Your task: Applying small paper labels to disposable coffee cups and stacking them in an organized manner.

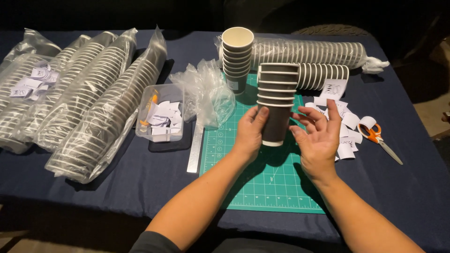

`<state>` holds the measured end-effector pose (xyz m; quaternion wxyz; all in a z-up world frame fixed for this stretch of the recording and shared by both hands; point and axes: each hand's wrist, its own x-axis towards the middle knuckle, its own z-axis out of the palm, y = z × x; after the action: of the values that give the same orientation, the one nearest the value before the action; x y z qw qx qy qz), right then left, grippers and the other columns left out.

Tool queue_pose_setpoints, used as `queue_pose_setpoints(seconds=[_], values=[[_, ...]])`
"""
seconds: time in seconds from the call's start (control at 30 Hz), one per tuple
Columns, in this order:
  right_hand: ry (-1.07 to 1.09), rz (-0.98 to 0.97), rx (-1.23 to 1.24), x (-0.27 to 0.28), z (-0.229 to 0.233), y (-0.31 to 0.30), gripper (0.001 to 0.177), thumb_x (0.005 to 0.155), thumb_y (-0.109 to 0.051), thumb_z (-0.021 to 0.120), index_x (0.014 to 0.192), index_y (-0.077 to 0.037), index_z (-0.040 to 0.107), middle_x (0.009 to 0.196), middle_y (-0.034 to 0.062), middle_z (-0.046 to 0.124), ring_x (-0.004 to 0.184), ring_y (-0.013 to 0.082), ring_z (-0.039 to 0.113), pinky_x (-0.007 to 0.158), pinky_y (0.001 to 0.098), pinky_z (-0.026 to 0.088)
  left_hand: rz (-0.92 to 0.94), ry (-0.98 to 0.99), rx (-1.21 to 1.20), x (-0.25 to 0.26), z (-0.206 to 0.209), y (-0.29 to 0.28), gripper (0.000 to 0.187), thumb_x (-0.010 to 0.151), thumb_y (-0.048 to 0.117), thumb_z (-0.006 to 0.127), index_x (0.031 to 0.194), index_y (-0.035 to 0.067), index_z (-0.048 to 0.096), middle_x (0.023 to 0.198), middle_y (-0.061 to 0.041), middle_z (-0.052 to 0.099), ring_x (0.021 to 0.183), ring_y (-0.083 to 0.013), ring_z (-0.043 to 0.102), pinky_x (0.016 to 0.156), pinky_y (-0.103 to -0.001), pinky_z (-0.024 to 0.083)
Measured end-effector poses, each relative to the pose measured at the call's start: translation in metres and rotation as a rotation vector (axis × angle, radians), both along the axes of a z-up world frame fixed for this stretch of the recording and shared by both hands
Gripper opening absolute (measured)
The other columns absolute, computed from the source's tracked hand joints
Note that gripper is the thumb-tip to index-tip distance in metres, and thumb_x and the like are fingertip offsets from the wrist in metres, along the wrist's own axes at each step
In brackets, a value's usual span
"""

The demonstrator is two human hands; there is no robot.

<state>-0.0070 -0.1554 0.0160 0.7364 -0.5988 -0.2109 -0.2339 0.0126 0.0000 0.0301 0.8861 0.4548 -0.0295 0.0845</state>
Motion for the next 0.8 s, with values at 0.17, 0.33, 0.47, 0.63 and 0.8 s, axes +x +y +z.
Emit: queue_pose_setpoints(seconds=[0.17, 0.33, 0.47, 0.63, 0.8], values=[[0.023, 0.065, -0.002, -0.001, 0.002, 0.005, 0.089, 0.094, 0.007, 0.068, 0.165, -0.011, 0.017, 0.139, 0.027, 0.056, 0.128, 0.036, 0.062, 0.1, 0.0422, 0.061, -0.002, -0.03, 0.056, -0.004, 0.006, 0.003, 0.038, 0.106, 0.046, 0.063, 0.092, 0.011, 0.066, 0.069, 0.0, 0.059, 0.063, -0.0102, 0.061, 0.051, -0.023, 0.051], [0.055, 0.092, 0.021, 0.0, 0.0, 0.006, 0.061, 0.1, 0.003, 0.061, 0.153, -0.003, 0.033, 0.14, 0.0298, 0.057, 0.129, 0.0431, 0.063, 0.099, 0.0514, 0.061, 0.031, 0.023, 0.236, 0.002, -0.002, 0.004, 0.046, 0.1, 0.055, 0.068, 0.087, 0.01, 0.066, 0.064, -0.002, 0.059, 0.059, -0.0121, 0.058, 0.051, -0.025, 0.048], [0.162, 0.052, 0.209, 0.007, -0.009, 0.006, 0.018, 0.102, -0.004, 0.065, 0.116, 0.003, 0.057, 0.135, 0.0229, 0.063, 0.116, 0.0313, 0.072, 0.091, 0.0445, 0.068, 0.087, 0.013, 0.413, 0.009, -0.02, 0.008, 0.047, 0.102, 0.056, 0.064, 0.095, 0.01, 0.07, 0.07, -0.005, 0.061, 0.071, -0.0175, 0.059, 0.065, -0.032, 0.051], [0.107, -0.053, -0.175, 0.004, -0.005, 0.002, 0.009, 0.094, -0.002, 0.077, 0.092, -0.001, 0.068, 0.13, 0.0195, 0.068, 0.122, 0.0264, 0.067, 0.104, 0.0423, 0.053, 0.111, -0.043, 0.535, -0.004, -0.016, 0.009, 0.055, 0.108, 0.059, 0.049, 0.111, 0.007, 0.069, 0.083, -0.013, 0.064, 0.087, -0.0236, 0.061, 0.08, -0.041, 0.053], [0.192, -0.12, -0.216, 0.005, -0.008, 0.004, 0.014, 0.092, -0.009, 0.083, 0.091, 0.0, 0.072, 0.125, 0.0171, 0.069, 0.114, 0.0211, 0.067, 0.096, 0.0364, 0.057, 0.118, -0.081, 0.523, -0.014, -0.011, 0.002, 0.057, 0.112, 0.058, 0.038, 0.112, 0.008, 0.064, 0.089, -0.012, 0.063, 0.091, -0.0238, 0.06, 0.084, -0.041, 0.051]])
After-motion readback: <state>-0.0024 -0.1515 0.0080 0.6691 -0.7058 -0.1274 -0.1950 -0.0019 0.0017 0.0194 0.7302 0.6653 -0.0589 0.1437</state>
